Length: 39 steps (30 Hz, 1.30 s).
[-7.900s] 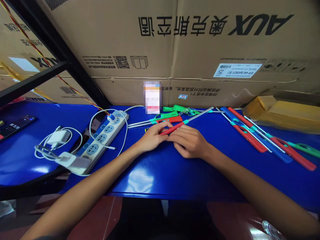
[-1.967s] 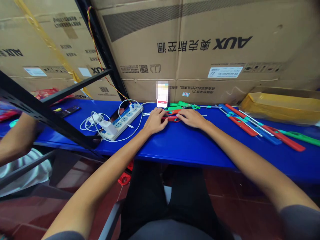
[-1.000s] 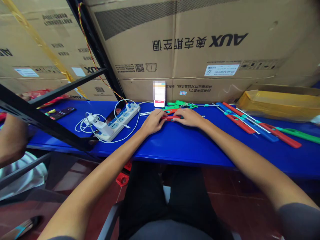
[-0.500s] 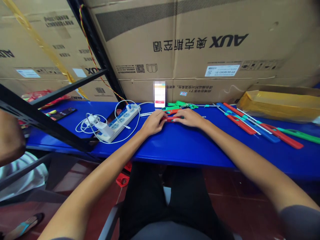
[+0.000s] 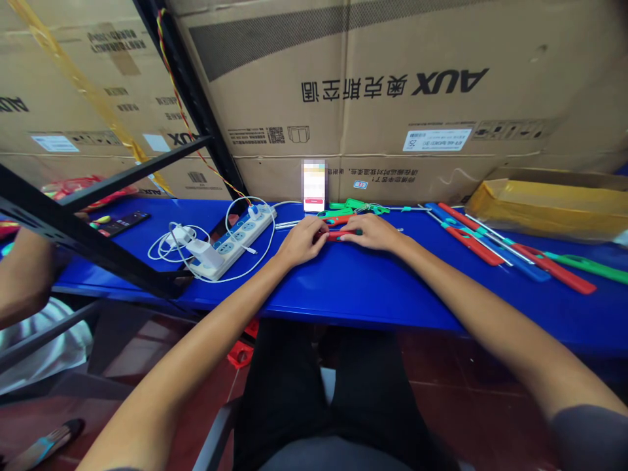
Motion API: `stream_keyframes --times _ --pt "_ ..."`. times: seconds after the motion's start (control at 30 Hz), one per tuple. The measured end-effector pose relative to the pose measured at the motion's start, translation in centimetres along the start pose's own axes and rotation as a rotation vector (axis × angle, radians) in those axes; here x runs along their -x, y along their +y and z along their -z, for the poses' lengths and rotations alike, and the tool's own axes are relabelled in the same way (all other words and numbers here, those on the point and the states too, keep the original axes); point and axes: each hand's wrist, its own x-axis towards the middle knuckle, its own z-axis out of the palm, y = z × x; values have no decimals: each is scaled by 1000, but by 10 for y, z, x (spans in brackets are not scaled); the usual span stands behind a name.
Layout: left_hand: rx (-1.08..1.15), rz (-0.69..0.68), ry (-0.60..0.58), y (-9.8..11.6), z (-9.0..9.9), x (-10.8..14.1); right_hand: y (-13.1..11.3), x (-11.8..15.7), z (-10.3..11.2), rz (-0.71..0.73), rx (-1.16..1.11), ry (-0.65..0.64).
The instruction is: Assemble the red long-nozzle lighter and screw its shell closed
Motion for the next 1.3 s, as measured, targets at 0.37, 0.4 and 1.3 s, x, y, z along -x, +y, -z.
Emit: stream_keyframes --times 0.37,0.4,1.3 --pt "-15 -25 -2 4 4 0 1 1 -2 28 1 6" --pt "-20 -29 -5 4 4 0 1 1 -2 29 0 5" --pt "-71 -69 -7 5 3 0 -10 4 1 33 144 80"
